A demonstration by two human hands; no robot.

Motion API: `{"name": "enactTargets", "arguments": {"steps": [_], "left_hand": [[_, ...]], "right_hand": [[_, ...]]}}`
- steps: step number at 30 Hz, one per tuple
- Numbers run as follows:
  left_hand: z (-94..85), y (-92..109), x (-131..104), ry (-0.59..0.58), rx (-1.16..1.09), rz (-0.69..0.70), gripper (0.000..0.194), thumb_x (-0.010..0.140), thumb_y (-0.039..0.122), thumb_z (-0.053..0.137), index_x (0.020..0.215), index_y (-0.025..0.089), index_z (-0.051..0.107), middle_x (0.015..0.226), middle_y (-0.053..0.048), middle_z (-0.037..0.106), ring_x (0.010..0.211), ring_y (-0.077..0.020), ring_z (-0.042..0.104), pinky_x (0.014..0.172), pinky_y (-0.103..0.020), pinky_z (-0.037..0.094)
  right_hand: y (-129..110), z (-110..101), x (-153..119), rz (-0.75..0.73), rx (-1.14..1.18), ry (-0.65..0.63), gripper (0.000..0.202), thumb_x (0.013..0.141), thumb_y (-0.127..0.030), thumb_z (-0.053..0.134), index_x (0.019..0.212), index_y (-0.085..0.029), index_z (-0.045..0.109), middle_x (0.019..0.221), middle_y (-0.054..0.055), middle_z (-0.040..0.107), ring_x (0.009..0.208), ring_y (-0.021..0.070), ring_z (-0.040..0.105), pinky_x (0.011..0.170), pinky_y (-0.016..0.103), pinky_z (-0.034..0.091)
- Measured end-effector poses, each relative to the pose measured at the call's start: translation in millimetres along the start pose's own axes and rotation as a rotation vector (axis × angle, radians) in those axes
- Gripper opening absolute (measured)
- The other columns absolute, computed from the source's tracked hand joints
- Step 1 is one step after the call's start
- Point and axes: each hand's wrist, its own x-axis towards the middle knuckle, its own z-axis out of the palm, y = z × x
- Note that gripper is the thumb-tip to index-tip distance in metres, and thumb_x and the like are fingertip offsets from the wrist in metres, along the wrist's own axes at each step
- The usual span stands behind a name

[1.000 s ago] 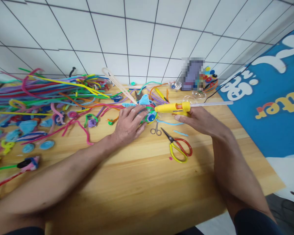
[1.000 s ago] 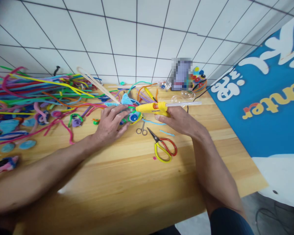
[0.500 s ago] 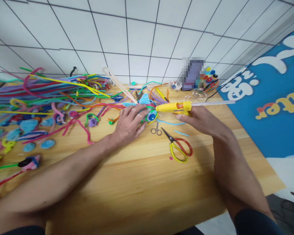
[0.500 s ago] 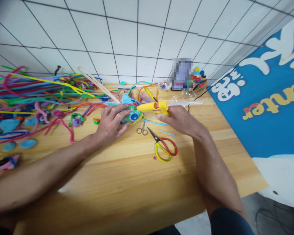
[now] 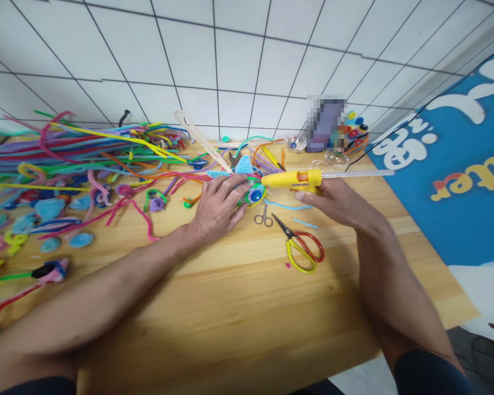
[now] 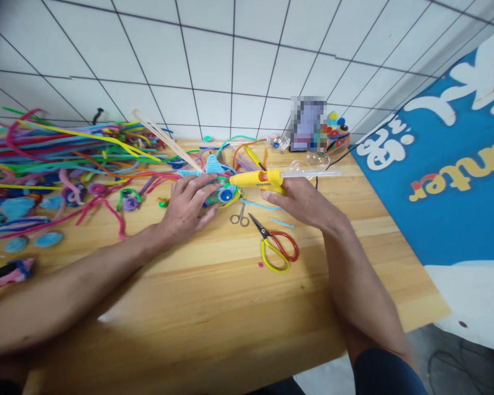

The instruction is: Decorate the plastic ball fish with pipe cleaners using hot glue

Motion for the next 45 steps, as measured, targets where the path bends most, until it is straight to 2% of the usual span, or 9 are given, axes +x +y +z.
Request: {"name": "enactTargets", "arguments": {"steps": [6,16,20,24,28,45], "left_hand": [[-1.0,0.7,0.6,0.007,0.025,0.013,0.041,0.104,0.031,0.060,0.144,0.024,0.060,0.150,-0.015,0.065,0.136,-0.0336,0.055,0.108,-0.052,0.044],[-1.7,1.4,0.9,-0.004,0.039,0.022,0.040,0.105,0.033,0.059,0.144,0.024,0.060,0.149,-0.015,0.066,0.136,-0.0330,0.055,0.107,-0.051,0.045],[-1.6,1.6,1.5,0.037,0.067,0.047,0.037,0.105,0.032,0.059,0.141,0.023,0.061,0.146,-0.015,0.067,0.134,-0.0318,0.057,0.104,-0.049,0.046],[-1.4,0.9,1.8,0.067,0.077,0.084,0.038,0.104,0.031,0.061,0.141,0.021,0.060,0.146,-0.015,0.068,0.133,-0.0318,0.058,0.103,-0.048,0.047],[-0.6,0.0,1.3,0.049,0.043,0.059,0.040,0.103,0.030,0.061,0.142,0.023,0.061,0.147,-0.015,0.067,0.134,-0.0328,0.057,0.105,-0.050,0.046],[-0.5,0.0,1.3,0.034,0.071,0.061,0.040,0.104,0.031,0.061,0.143,0.023,0.060,0.147,-0.015,0.067,0.134,-0.0328,0.057,0.106,-0.050,0.046]], "right_hand": [[-1.2,1.6,1.0,-0.025,0.025,-0.007,0.040,0.097,-0.059,0.063,0.094,-0.021,0.075,0.073,0.003,0.064,0.075,0.0223,0.056,0.066,0.032,0.041],[-4.8,0.4,0.5,-0.008,0.017,-0.030,0.038,0.097,-0.056,0.062,0.096,-0.020,0.074,0.075,0.003,0.065,0.071,0.0200,0.056,0.065,0.032,0.041],[-7.1,-0.9,0.4,0.009,0.004,-0.078,0.038,0.098,-0.053,0.059,0.097,-0.018,0.074,0.078,0.004,0.067,0.073,0.0204,0.058,0.065,0.032,0.042],[-4.5,2.1,1.1,-0.027,0.014,-0.028,0.036,0.097,-0.052,0.061,0.096,-0.019,0.075,0.077,0.003,0.068,0.073,0.0213,0.059,0.066,0.031,0.043],[-1.2,5.6,1.9,-0.035,0.020,0.009,0.035,0.096,-0.052,0.064,0.094,-0.020,0.076,0.078,0.004,0.071,0.075,0.0229,0.062,0.068,0.032,0.044],[-5.1,3.2,1.5,-0.011,0.019,-0.038,0.035,0.097,-0.052,0.062,0.091,-0.020,0.074,0.073,0.002,0.065,0.070,0.0204,0.057,0.064,0.031,0.041]]}}
